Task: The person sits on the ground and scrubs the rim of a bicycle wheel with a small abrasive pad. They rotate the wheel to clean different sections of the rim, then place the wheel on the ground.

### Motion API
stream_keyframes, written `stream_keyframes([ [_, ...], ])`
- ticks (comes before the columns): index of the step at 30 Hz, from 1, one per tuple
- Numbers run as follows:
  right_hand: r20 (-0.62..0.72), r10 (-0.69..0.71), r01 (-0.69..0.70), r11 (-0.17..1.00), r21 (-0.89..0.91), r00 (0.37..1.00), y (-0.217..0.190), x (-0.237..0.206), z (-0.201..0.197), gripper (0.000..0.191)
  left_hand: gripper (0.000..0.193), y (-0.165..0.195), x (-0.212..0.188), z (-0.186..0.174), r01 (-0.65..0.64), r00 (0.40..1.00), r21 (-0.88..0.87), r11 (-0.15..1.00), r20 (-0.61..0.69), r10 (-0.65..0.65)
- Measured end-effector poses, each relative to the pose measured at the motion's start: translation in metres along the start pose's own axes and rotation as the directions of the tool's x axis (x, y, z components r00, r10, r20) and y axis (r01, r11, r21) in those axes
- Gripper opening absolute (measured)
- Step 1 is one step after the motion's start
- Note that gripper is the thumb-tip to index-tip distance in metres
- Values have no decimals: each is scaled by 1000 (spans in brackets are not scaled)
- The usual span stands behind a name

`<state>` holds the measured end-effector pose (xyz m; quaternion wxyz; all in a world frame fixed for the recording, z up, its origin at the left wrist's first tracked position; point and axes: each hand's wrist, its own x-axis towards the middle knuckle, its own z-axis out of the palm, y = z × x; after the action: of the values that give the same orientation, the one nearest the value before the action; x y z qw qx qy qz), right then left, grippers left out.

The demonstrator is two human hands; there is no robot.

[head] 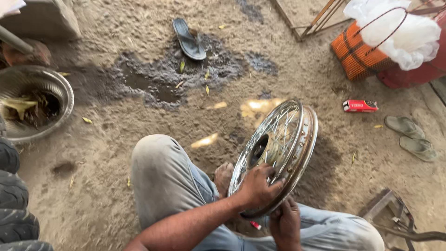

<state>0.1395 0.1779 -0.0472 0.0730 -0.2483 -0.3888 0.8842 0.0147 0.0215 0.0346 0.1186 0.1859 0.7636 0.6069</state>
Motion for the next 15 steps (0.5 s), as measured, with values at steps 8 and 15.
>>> stream_keyframes([
  [8,-13,-105,101,976,-193,994,-63,69,73,9,36,5,3,1,-50,999,-94,994,11,52],
  [15,13,10,-11,997,73,1000,-18,11,49,11,37,8,-4,-10,-56,998,-56,997,-38,54],
])
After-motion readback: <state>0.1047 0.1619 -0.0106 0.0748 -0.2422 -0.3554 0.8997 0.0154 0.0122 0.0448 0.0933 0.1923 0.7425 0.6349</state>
